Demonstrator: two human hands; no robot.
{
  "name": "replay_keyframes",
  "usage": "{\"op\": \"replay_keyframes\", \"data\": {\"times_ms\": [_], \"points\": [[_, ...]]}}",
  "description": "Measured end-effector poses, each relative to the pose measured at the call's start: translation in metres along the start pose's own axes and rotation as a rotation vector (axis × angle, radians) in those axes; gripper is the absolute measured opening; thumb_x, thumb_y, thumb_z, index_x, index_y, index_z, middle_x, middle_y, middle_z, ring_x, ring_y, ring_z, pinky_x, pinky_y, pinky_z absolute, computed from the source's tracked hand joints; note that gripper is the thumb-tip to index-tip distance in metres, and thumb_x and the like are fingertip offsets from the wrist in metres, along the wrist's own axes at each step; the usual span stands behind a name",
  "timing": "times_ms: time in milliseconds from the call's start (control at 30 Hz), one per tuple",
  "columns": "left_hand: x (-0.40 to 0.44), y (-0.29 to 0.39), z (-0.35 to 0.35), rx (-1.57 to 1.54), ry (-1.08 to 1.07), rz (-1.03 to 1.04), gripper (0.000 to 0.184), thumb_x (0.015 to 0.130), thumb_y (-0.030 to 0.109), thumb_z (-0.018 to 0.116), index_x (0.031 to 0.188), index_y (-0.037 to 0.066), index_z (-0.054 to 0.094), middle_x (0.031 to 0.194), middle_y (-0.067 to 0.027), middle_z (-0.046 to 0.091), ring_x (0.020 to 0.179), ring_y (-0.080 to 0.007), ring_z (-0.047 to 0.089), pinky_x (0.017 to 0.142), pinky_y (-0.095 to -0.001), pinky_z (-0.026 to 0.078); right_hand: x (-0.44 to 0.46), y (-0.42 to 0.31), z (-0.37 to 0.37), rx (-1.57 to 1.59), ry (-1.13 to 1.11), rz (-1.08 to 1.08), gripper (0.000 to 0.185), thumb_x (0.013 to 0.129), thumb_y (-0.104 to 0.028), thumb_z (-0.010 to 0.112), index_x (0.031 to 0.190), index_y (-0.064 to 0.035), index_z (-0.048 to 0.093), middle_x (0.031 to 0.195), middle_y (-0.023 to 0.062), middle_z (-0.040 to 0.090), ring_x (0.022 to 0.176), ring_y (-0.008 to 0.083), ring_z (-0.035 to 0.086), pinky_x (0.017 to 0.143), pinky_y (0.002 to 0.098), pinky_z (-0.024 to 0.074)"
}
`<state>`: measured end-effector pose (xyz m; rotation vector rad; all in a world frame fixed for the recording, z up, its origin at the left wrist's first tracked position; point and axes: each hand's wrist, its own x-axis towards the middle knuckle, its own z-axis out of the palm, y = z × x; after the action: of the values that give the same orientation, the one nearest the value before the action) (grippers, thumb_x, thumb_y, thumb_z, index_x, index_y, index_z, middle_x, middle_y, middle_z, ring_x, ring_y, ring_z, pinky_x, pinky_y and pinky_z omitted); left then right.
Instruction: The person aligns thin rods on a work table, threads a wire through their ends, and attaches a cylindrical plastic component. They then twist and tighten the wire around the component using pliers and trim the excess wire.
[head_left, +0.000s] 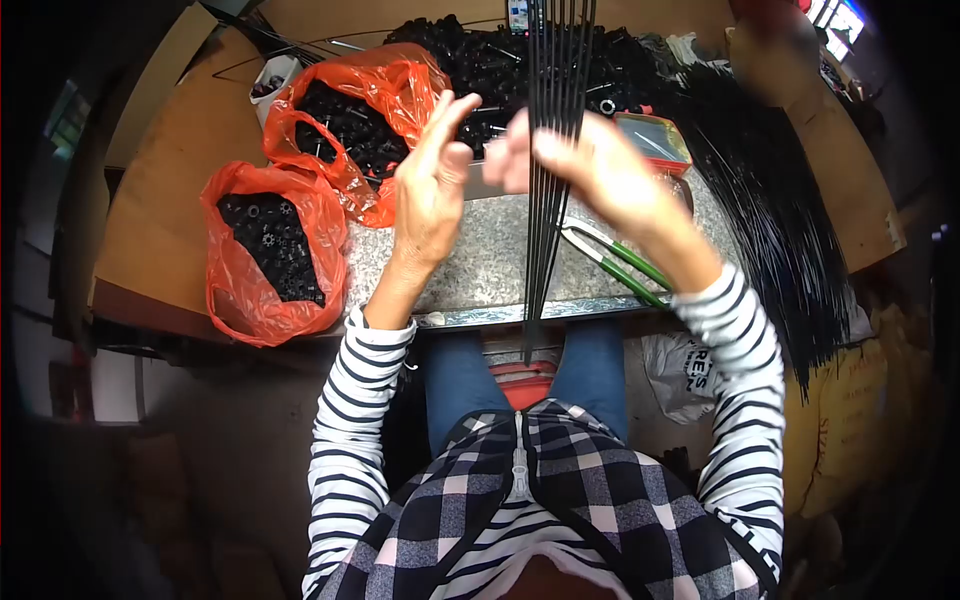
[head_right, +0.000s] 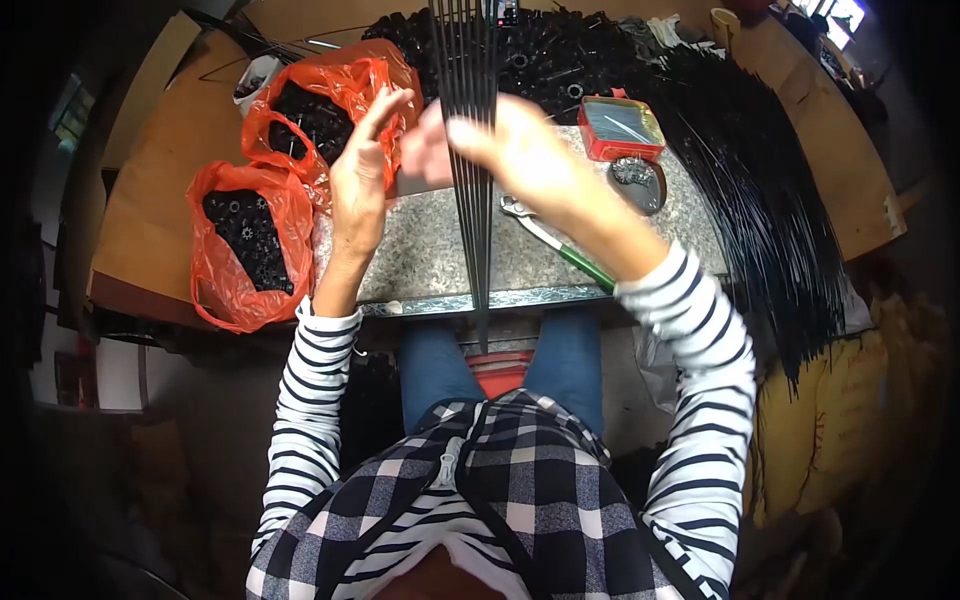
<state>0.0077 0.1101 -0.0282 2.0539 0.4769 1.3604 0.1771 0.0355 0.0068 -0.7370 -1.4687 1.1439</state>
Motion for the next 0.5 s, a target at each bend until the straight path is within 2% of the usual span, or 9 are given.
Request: {"op": "replay_keyframes", "data": {"times_ms": [67,133,167,233,267,300,367,400,500], "points": [[-0.005,-0.011,0.009,-0.106,-0.103,0.071,0.062,0.085,0.047,0.052,0.126,0.001,0.045,0.130,-0.0228,0.043,0.125,-0.0323,0.038,0.103,-0.0375,0.029,-0.036,0.036,0.012,-0.007,0.004,0.093,0.036,0.088,-0.037,0.053,0.097,-0.0024,0.054,0.090,0.0103,0.063,0.083,0.0161,0.059,0.078,0.0296,0.0472],[-0.014,0.004,0.019,-0.281,-0.413,-0.174,0.068,0.070,0.019,0.068,0.130,0.001,0.041,0.133,-0.0184,0.042,0.124,-0.0262,0.041,0.104,-0.0348,0.028,-0.064,0.060,0.021,-0.004,0.000,0.262,0.030,0.091,-0.028,0.051,0.096,0.0013,0.056,0.089,0.0087,0.063,0.080,0.0155,0.059,0.076,0.0283,0.0474],[-0.016,0.003,0.026,-0.099,-0.530,-0.009,0.062,0.068,0.015,0.069,0.125,0.005,0.049,0.127,-0.0157,0.049,0.121,-0.0272,0.044,0.103,-0.0372,0.031,-0.073,0.065,0.020,-0.045,-0.035,0.293,0.028,0.089,-0.025,0.054,0.097,0.0015,0.057,0.091,0.0093,0.062,0.084,0.0173,0.059,0.080,0.0299,0.0461],[-0.029,-0.016,0.046,-0.115,-0.705,0.214,0.049,0.070,0.015,0.068,0.118,0.007,0.056,0.117,-0.0115,0.057,0.120,-0.0284,0.046,0.102,-0.0400,0.032,-0.088,0.062,0.012,-0.400,-0.124,0.242,0.027,0.083,-0.021,0.060,0.099,0.0006,0.058,0.099,0.0109,0.060,0.096,0.0219,0.055,0.087,0.0341,0.0421],[-0.038,-0.017,0.050,-0.129,-0.722,0.203,0.037,0.074,0.013,0.066,0.110,0.007,0.060,0.110,-0.0079,0.061,0.120,-0.0279,0.046,0.103,-0.0419,0.032,-0.095,0.056,0.003,-0.717,-0.177,0.151,0.028,0.080,-0.019,0.064,0.100,-0.0005,0.058,0.105,0.0120,0.058,0.104,0.0247,0.052,0.092,0.0368,0.0393],[-0.047,-0.014,0.052,-0.148,-0.697,0.174,0.034,0.075,0.014,0.066,0.108,0.007,0.061,0.111,-0.0080,0.061,0.120,-0.0272,0.045,0.104,-0.0419,0.031,-0.100,0.055,-0.006,-0.696,-0.193,0.234,0.036,0.073,-0.018,0.069,0.104,-0.0025,0.057,0.114,0.0135,0.053,0.112,0.0310,0.045,0.096,0.0411,0.0342],[-0.059,-0.012,0.051,-0.129,-0.700,0.208,0.028,0.079,0.016,0.064,0.106,0.009,0.061,0.118,-0.0065,0.057,0.121,-0.0258,0.044,0.106,-0.0424,0.028,-0.114,0.050,-0.024,-0.976,-0.103,0.084,0.043,0.071,-0.016,0.070,0.107,-0.0017,0.053,0.116,0.0145,0.051,0.111,0.0341,0.045,0.095,0.0424,0.0352],[-0.066,-0.012,0.054,-0.091,-0.716,0.230,0.032,0.079,0.016,0.064,0.110,0.010,0.059,0.120,-0.0059,0.055,0.122,-0.0255,0.043,0.106,-0.0426,0.027,-0.122,0.052,-0.030,-1.155,0.011,0.080,0.062,0.064,-0.011,0.073,0.119,-0.0009,0.046,0.120,0.0180,0.047,0.115,0.0372,0.043,0.096,0.0428,0.0359],[-0.096,-0.021,0.067,0.077,-0.802,0.292,0.044,0.078,0.010,0.059,0.122,0.011,0.050,0.128,-0.0072,0.048,0.126,-0.0248,0.037,0.107,-0.0433,0.024,-0.136,0.066,-0.042,-1.394,0.172,0.195,0.053,0.070,-0.013,0.068,0.116,0.0026,0.046,0.107,0.0199,0.049,0.099,0.0364,0.046,0.086,0.0402,0.0397]]}}
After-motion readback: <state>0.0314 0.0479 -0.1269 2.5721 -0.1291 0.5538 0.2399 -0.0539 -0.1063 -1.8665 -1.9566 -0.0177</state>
